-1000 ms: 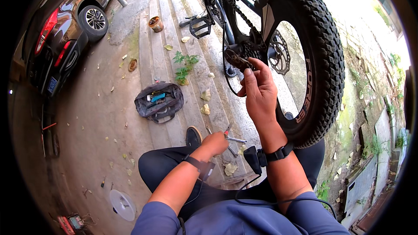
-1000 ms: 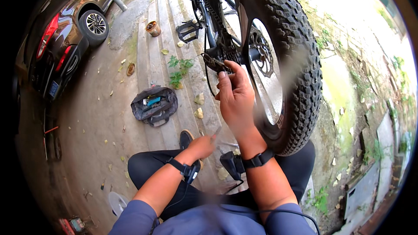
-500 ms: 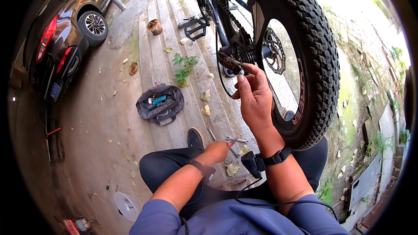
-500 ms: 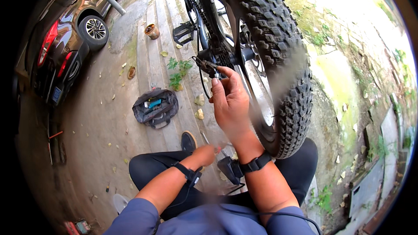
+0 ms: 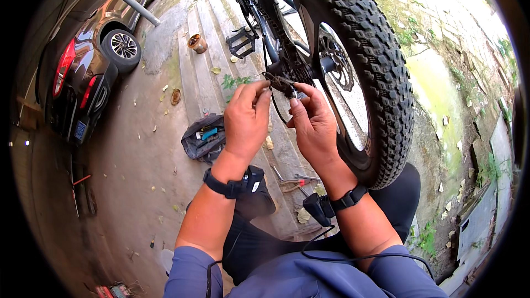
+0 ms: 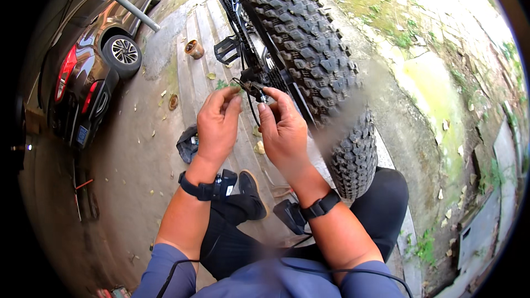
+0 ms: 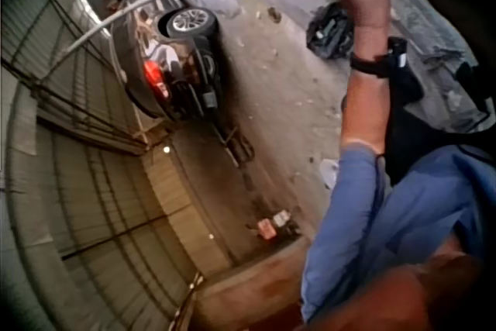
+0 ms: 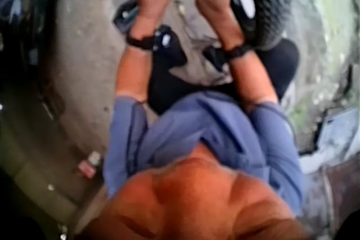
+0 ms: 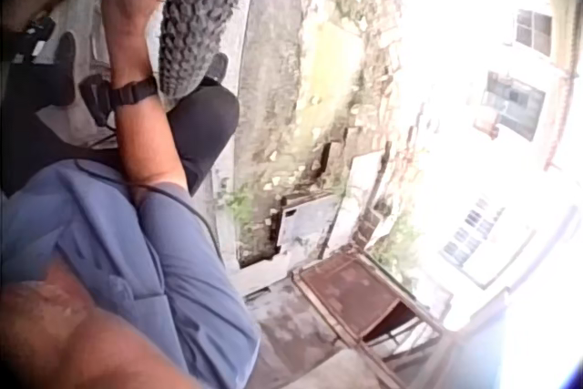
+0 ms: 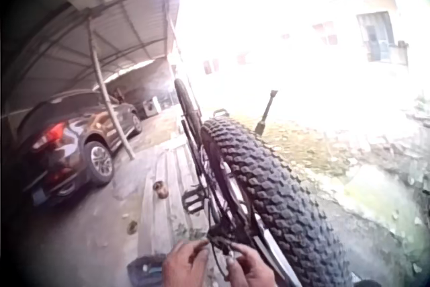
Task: The person retrieves tools from a bag and uses pliers and a wrench to adjust the rear derailleur and chain on a bicycle. The person manipulates the chain and derailleur components to align and secure them.
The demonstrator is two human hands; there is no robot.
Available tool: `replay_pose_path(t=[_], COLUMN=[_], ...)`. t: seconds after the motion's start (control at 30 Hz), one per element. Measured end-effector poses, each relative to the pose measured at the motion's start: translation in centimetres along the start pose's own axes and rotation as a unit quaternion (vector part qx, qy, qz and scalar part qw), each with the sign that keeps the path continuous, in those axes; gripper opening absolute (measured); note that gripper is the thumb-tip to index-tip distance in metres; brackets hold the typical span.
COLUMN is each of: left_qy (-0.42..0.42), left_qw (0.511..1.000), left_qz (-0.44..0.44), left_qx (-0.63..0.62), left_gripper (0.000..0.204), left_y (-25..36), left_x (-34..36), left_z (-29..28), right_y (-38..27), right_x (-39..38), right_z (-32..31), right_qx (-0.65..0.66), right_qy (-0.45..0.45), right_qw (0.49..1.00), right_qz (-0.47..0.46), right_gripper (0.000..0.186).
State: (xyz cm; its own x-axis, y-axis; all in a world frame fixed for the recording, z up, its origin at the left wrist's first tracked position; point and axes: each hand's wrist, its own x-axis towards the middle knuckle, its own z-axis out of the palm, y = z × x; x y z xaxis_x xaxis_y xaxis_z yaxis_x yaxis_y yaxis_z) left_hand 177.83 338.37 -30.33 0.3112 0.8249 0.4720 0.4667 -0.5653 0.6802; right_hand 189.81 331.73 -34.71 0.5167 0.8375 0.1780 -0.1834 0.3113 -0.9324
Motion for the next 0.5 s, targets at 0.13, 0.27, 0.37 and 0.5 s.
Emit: replay_pose_path(t=[0.13, 0.27, 0.37, 0.5], left_qy=[-0.012, -0.029, -0.027, -0.039], left_qw=[1.000, 0.999, 0.999, 0.999], left_qz=[0.003, -0.028, -0.024, -0.016], left_qx=[0.006, -0.022, -0.031, -0.011], left_gripper=[0.018, 0.016, 0.014, 0.015], left_y=[-0.3, -0.6, -0.6, -0.3], left_x=[1.6, 1.8, 1.8, 1.9], left_z=[0.6, 1.0, 1.0, 0.9], right_y=[-0.3, -0.2, -0.8, -0.7], right_x=[0.0, -0.2, -0.4, -0.3], right_z=[0.2, -0.1, 0.0, 0.2], right_qx=[-0.002, 0.001, 0.035, 0.045], right_qy=[0.000, -0.022, -0.025, -0.014], right_qw=[1.000, 0.999, 0.998, 0.998], right_qz=[0.005, 0.028, 0.049, 0.036], right_gripper=[0.029, 0.033, 0.030, 0.030])
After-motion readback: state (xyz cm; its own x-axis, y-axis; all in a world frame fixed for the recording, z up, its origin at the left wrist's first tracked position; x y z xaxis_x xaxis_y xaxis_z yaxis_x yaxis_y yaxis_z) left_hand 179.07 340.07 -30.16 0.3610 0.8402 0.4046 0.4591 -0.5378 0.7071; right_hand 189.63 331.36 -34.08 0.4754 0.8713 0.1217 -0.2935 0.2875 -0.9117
